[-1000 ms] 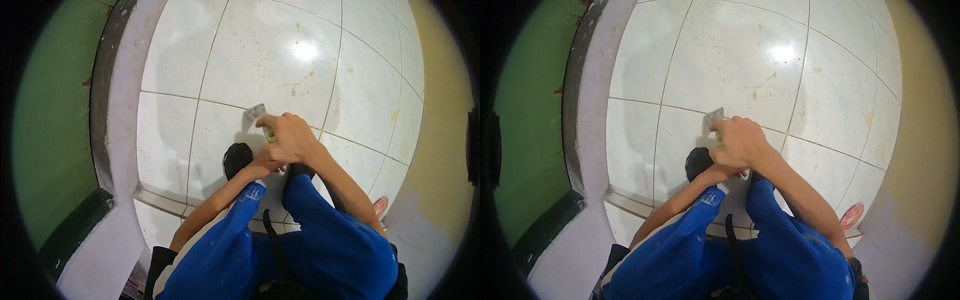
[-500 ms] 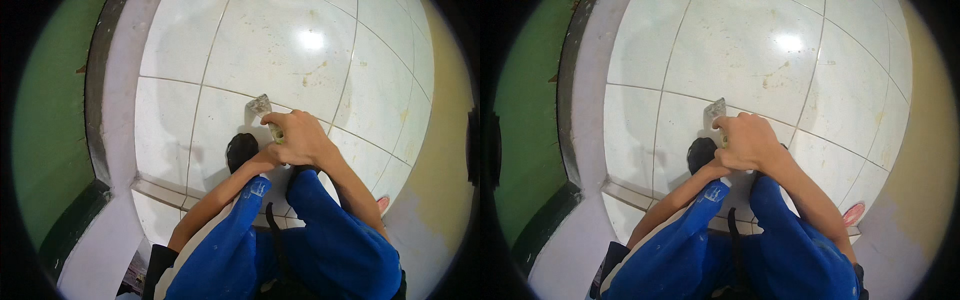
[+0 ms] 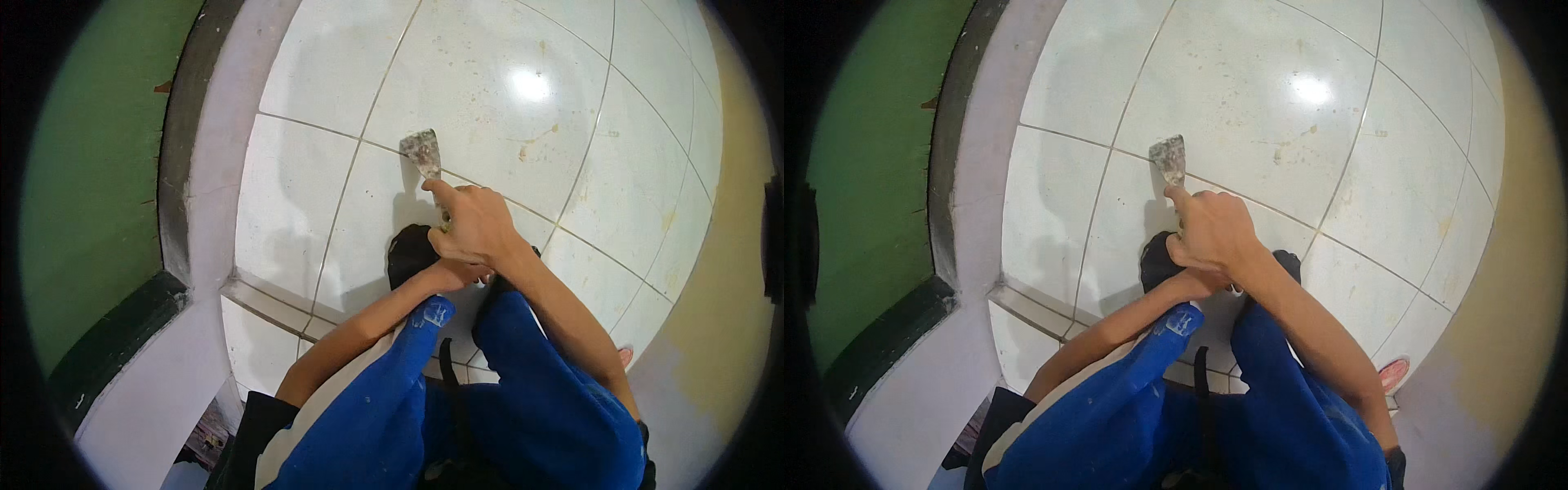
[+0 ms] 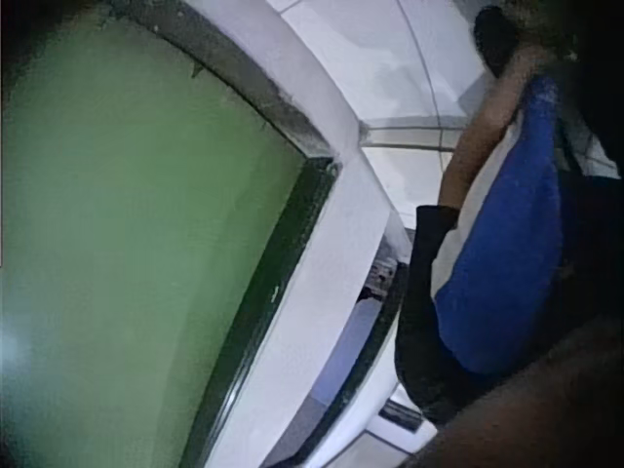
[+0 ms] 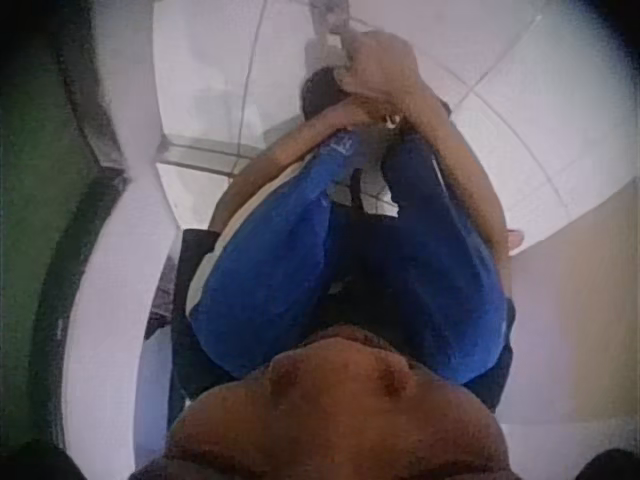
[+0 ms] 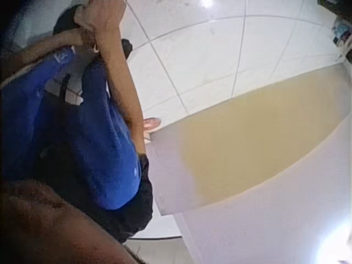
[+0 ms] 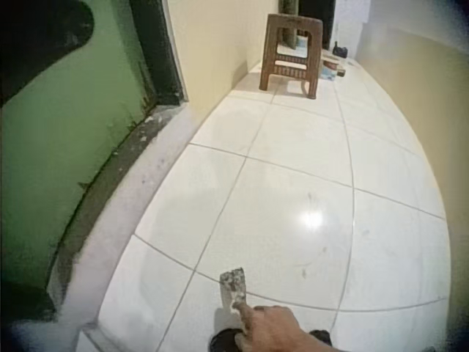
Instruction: The person scrapes a white tiled floor with a metal scraper to remove small patches of debris.
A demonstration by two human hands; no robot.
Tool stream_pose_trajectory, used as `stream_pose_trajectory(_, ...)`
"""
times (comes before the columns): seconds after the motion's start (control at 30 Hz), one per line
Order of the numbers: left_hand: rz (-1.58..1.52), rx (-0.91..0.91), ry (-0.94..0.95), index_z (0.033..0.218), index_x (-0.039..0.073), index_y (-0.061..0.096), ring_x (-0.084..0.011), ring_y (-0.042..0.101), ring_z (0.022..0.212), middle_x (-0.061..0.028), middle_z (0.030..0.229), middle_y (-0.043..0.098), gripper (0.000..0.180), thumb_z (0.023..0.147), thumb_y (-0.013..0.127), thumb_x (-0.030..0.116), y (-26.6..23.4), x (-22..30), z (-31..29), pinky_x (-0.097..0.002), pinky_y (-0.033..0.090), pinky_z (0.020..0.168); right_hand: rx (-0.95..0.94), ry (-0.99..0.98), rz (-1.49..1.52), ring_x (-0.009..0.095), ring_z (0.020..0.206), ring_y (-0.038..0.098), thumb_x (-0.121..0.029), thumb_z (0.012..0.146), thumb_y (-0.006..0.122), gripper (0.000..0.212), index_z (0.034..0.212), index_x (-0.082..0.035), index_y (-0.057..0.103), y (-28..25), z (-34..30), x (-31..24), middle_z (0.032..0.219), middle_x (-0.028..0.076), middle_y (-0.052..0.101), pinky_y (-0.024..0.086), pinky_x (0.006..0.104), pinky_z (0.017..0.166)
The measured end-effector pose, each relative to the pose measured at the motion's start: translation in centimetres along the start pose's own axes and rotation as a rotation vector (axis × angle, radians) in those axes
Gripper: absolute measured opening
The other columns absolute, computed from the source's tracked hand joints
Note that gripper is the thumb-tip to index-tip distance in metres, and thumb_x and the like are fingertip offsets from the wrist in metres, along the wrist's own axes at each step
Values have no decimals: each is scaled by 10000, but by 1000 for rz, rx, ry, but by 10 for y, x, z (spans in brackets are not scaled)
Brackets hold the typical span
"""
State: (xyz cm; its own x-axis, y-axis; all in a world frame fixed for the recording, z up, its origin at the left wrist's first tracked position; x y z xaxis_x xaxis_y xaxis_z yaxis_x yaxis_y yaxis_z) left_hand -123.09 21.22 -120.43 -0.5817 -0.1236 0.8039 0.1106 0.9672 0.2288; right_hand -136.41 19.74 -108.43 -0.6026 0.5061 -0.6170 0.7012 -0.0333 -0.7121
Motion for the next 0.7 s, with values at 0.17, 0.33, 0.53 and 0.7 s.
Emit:
stream_pose_trajectory(0.17, 34, 64, -19, 1096, 9, 688, -183, 700, 920, -111, 977, 730, 231, 959, 662, 193, 3, -6, -8, -351, 559, 812, -154, -24, -7, 409, 679, 687, -218, 623, 678, 627, 1225, -47, 647, -5, -7, -14, 714, 219, 688, 566, 478, 664)
stream_pose_trajectory(0.33, 19, 60, -15, 1102, 8, 685, -184, 699, 918, -108, 982, 730, 231, 962, 658, 190, 4, -6, -7, -350, 560, 813, -21, 29, 37, 405, 672, 689, -227, 607, 681, 589, 1165, -40, 686, 1, 7, -5, 709, 223, 687, 565, 476, 664)
stream_pose_trajectory(0.53, 9, 50, 32, 1105, 9, 682, -183, 697, 917, -104, 980, 727, 229, 968, 652, 190, 2, -8, -3, -349, 560, 809, -50, 23, -4, 407, 653, 681, -228, 612, 679, 646, 1224, -24, 645, 0, 15, -14, 699, 238, 673, 559, 461, 633)
stream_pose_trajectory(0.7, -2, 48, 47, 1107, 10, 680, -183, 695, 917, -101, 979, 724, 227, 973, 647, 190, 0, -8, -4, -348, 561, 806, -146, 55, -13, 419, 661, 684, -236, 596, 683, 571, 1126, -25, 700, -8, 9, -26, 680, 241, 670, 567, 459, 644)
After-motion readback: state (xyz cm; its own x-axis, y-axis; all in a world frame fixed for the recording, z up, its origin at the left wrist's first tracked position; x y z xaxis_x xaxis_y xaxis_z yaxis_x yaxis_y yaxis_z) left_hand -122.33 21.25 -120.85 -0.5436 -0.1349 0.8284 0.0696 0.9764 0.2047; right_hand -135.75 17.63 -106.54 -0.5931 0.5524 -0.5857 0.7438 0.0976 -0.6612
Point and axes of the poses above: each hand's wrist, its own z-axis towards the middle knuckle, its own y-axis out of the palm, x = y × z, the point moved 3 cm from there along z, towards the middle knuckle
